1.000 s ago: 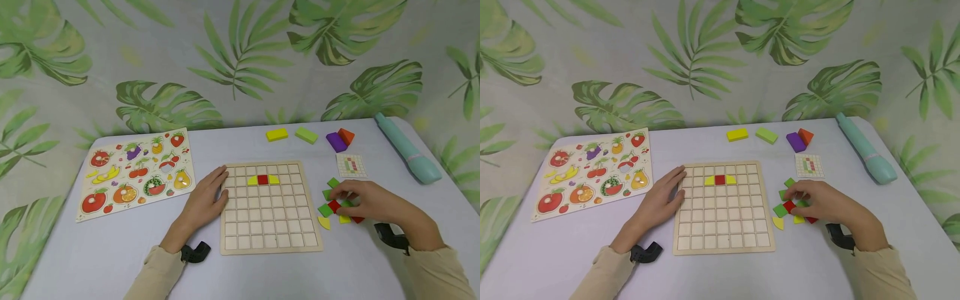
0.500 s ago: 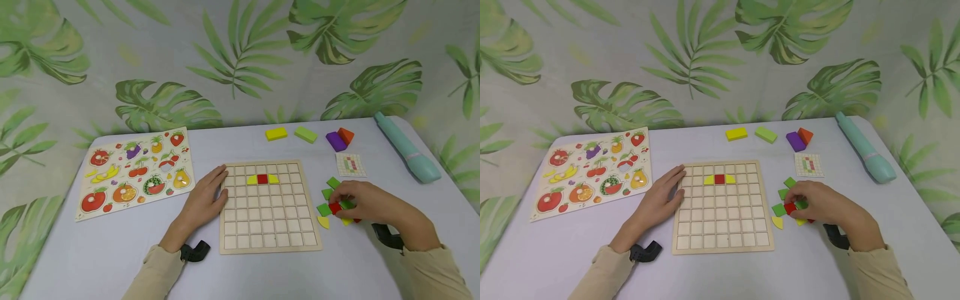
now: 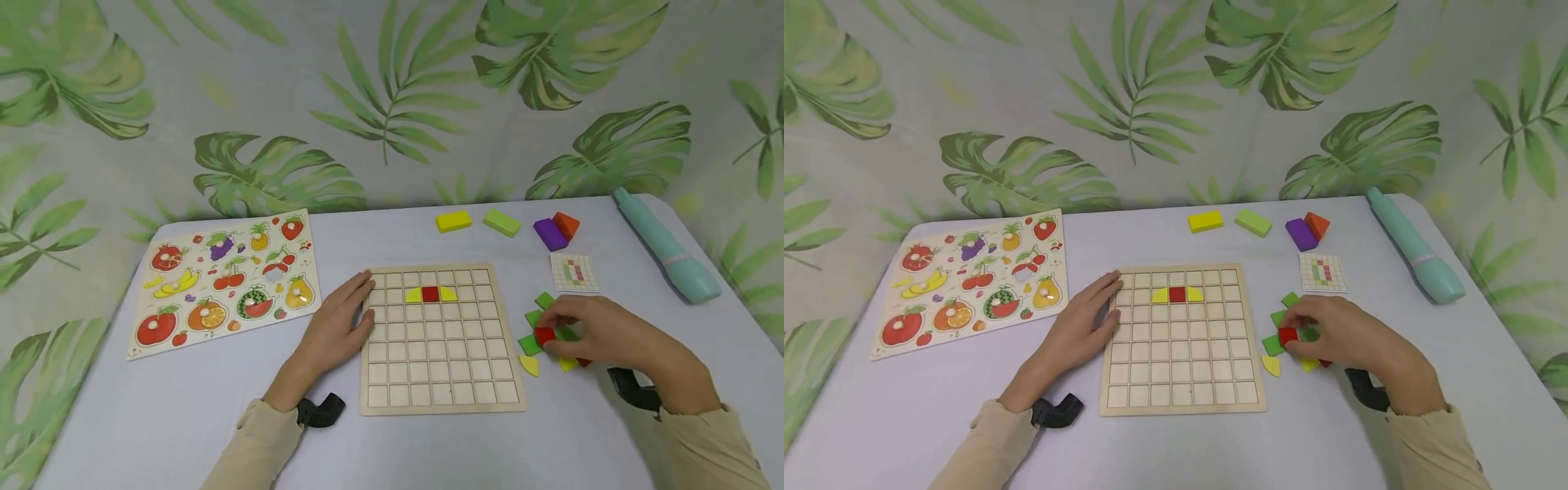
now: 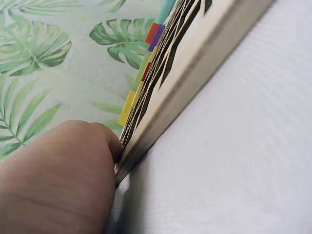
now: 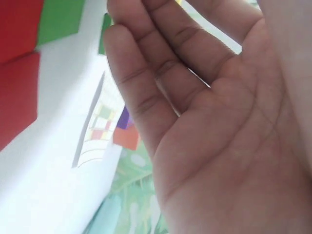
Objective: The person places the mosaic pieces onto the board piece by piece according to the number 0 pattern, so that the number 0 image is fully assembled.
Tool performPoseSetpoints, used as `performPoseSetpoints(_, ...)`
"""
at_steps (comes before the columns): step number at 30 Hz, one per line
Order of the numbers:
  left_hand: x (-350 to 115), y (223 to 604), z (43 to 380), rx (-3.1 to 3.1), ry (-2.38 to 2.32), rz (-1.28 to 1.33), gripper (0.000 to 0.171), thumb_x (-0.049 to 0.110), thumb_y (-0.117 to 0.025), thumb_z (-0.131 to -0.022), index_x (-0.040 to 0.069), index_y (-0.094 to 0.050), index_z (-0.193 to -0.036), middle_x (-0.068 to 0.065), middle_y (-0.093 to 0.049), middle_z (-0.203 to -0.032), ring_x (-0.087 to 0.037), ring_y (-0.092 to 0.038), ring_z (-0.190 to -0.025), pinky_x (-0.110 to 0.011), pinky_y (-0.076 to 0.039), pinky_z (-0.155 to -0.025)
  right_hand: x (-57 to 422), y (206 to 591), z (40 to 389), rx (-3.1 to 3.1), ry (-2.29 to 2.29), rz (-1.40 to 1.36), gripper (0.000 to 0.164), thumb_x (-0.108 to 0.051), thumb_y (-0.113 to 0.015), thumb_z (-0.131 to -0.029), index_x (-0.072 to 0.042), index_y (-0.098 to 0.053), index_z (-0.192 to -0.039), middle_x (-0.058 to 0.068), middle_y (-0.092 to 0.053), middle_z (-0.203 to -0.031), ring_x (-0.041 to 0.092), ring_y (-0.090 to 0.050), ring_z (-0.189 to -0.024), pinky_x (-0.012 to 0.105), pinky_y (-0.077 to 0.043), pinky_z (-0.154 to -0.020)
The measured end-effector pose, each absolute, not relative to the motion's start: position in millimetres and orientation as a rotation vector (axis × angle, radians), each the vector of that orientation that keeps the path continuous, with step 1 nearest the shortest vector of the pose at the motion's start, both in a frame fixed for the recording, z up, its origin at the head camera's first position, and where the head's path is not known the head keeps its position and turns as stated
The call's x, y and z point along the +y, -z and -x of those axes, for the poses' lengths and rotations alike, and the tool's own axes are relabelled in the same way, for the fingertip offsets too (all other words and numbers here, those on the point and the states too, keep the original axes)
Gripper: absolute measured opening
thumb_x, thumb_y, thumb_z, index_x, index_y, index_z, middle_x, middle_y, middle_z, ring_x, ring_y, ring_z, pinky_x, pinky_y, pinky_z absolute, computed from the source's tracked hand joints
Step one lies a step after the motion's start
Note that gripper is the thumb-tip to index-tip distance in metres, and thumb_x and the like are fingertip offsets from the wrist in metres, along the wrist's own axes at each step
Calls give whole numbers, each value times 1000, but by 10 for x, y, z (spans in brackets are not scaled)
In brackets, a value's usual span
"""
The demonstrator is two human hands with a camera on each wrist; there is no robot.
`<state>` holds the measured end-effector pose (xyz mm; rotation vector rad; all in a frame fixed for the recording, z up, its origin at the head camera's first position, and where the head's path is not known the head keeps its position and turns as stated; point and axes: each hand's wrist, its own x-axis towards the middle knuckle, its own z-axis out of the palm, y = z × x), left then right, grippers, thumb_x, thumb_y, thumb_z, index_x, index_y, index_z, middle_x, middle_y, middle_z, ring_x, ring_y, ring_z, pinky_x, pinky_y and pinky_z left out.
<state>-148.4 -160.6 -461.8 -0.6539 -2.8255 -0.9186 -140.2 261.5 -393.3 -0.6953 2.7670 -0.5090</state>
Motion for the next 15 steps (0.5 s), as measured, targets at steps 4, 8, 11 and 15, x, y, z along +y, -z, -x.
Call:
performPoseSetpoints(4, -1605, 4634, 1483, -2848, 917, 637, 53, 21, -55, -102, 2, -50, -151, -7, -40, -164, -27, -37, -152, -46, -34, -123, 2544, 3898, 1398, 2793, 542, 741, 23, -25, -87, -82, -22, -76, -103, -17, -66, -96, 6, -60, -88, 30, -57, -79)
performPoseSetpoints(8, -1601, 4639, 1473, -2855, 928, 627, 53, 22, -55, -102, 2, -50, -151, -6, -39, -164, -27, -37, -152, -46, -33, -123, 2451, 3859, 1404, 2793, 591, 767, 24, -20, -85, -83, -22, -75, -104, -17, -67, -98, 7, -62, -90, 32, -59, -82)
performPoseSetpoints(11, -1600, 4628, 1470, -2844, 933, 632, 54, 22, -56, -102, 2, -50, -151, -7, -40, -164, -27, -37, -152, -47, -34, -123, 2362, 3819, 1428, 2780, 621, 754, 25, -18, -85, -83, -21, -75, -106, -15, -67, -99, 9, -63, -92, 34, -59, -84)
performPoseSetpoints(15, -1597, 4619, 1477, -2837, 925, 639, 54, 22, -56, -102, 1, -50, -151, -7, -40, -164, -27, -37, -152, -47, -34, -123, 2226, 3760, 1475, 2774, 643, 748, 26, -18, -85, -84, -19, -75, -107, -13, -68, -99, 10, -65, -94, 38, -59, -85)
